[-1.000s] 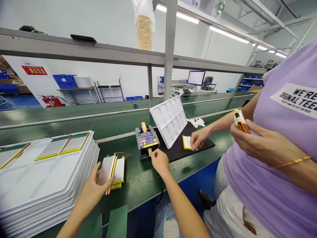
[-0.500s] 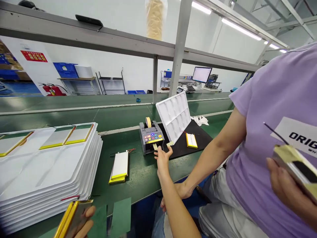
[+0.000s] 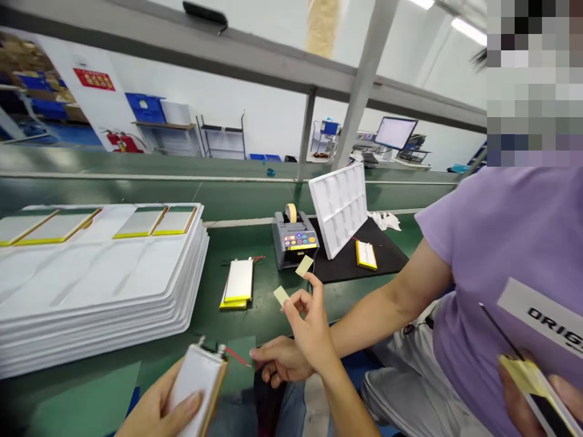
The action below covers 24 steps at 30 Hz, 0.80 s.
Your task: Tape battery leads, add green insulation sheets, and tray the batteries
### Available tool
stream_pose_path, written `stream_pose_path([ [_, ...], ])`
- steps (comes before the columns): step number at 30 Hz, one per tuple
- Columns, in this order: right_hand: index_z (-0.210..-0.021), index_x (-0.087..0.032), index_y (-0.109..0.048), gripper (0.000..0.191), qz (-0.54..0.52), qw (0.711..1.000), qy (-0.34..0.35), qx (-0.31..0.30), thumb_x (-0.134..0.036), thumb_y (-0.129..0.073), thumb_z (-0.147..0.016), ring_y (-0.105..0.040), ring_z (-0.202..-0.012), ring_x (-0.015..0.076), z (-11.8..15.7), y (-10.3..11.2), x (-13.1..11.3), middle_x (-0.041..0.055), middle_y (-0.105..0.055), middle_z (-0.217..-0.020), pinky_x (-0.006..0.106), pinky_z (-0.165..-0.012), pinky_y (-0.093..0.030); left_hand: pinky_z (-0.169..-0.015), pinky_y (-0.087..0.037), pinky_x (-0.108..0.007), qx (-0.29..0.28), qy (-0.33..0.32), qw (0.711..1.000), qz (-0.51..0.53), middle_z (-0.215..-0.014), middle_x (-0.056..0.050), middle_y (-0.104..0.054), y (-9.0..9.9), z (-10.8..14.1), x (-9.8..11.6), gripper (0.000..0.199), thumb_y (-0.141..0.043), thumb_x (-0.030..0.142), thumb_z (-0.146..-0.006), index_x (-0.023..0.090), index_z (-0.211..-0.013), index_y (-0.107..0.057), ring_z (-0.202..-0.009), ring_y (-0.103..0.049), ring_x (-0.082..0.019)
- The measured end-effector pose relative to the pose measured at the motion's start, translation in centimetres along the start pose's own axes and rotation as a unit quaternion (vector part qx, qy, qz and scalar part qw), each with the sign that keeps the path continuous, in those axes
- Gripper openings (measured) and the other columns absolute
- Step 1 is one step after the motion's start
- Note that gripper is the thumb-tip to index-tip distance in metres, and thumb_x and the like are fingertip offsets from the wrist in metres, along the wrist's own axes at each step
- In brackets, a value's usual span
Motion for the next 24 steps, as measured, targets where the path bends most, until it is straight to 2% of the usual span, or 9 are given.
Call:
stream_pose_path([
  [2,-0.126,-0.027,-0.024,0.050,-0.015,0.994,-0.029,-0.102,-0.029,-0.054,-0.086,-0.051,-0.067,0.0110,2.4,-0.3,-2.3,-0.0054,-0.052,-0.072,0.025,-0.067,-0.040,-0.083,-0.046,-0.028,-0.060,-0.008,0.995,-0.080,-0.096,-0.003,-0.064,-0.8,0.4,1.0,0.051,-0.069,0.048,-0.070,0.019,-0.109,-0.054,-0.091,-0.058,-0.023],
  [5,-0.127,-0.031,-0.026,0.051,0.011,0.977,-0.079,-0.199,-0.025,-0.054,-0.086,-0.045,-0.061,0.0083,4.3,-0.7,-4.6,-0.0067,-0.048,-0.071,0.021,-0.059,-0.036,-0.074,-0.045,-0.025,-0.162,0.002,0.975,-0.152,-0.095,0.000,-0.063,-2.3,1.1,2.5,0.039,-0.064,0.041,-0.077,0.020,-0.109,-0.054,-0.085,-0.056,-0.019],
  [8,-0.129,-0.032,-0.027,0.058,0.077,0.956,-0.088,-0.267,-0.018,-0.057,-0.082,-0.039,-0.058,0.0075,4.9,-1.2,-5.2,-0.0077,-0.045,-0.068,0.020,-0.056,-0.032,-0.065,-0.041,-0.022,-0.186,0.010,0.955,-0.229,-0.087,0.002,-0.062,-2.9,1.6,3.3,0.034,-0.063,0.041,-0.077,0.020,-0.104,-0.056,-0.077,-0.055,-0.017],
  [13,-0.129,-0.032,-0.030,0.067,0.143,0.934,-0.046,-0.325,-0.009,-0.060,-0.074,-0.039,-0.059,0.0072,5.0,-2.0,-4.9,-0.0087,-0.046,-0.069,0.020,-0.057,-0.031,-0.069,-0.038,-0.023,-0.199,0.029,0.928,-0.313,-0.091,0.005,-0.062,-2.8,2.3,3.2,0.032,-0.064,0.038,-0.074,0.025,-0.102,-0.056,-0.082,-0.054,-0.018],
  [17,-0.127,-0.031,-0.032,0.068,0.175,0.919,-0.041,-0.351,-0.006,-0.060,-0.070,-0.039,-0.058,0.0068,5.0,-2.4,-5.0,-0.0098,-0.045,-0.066,0.020,-0.056,-0.030,-0.073,-0.037,-0.024,-0.210,0.048,0.911,-0.353,-0.094,0.007,-0.061,-2.7,2.5,3.1,0.028,-0.065,0.040,-0.074,0.028,-0.098,-0.056,-0.086,-0.052,-0.018],
  [24,-0.126,-0.033,-0.032,0.064,0.212,0.909,-0.054,-0.355,-0.013,-0.060,-0.072,-0.041,-0.056,0.0071,5.0,-2.4,-4.9,-0.0101,-0.044,-0.065,0.020,-0.056,-0.031,-0.068,-0.037,-0.023,-0.210,0.054,0.908,-0.358,-0.092,0.005,-0.061,-2.9,2.1,3.3,0.029,-0.064,0.039,-0.073,0.026,-0.098,-0.057,-0.083,-0.053,-0.018],
])
Point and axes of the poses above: each hand's wrist, its own z-axis away from the middle knuckle, its own y-axis out of the back of the hand, x = y × z, the point moved 3 cm from there along -z, towards the middle knuckle
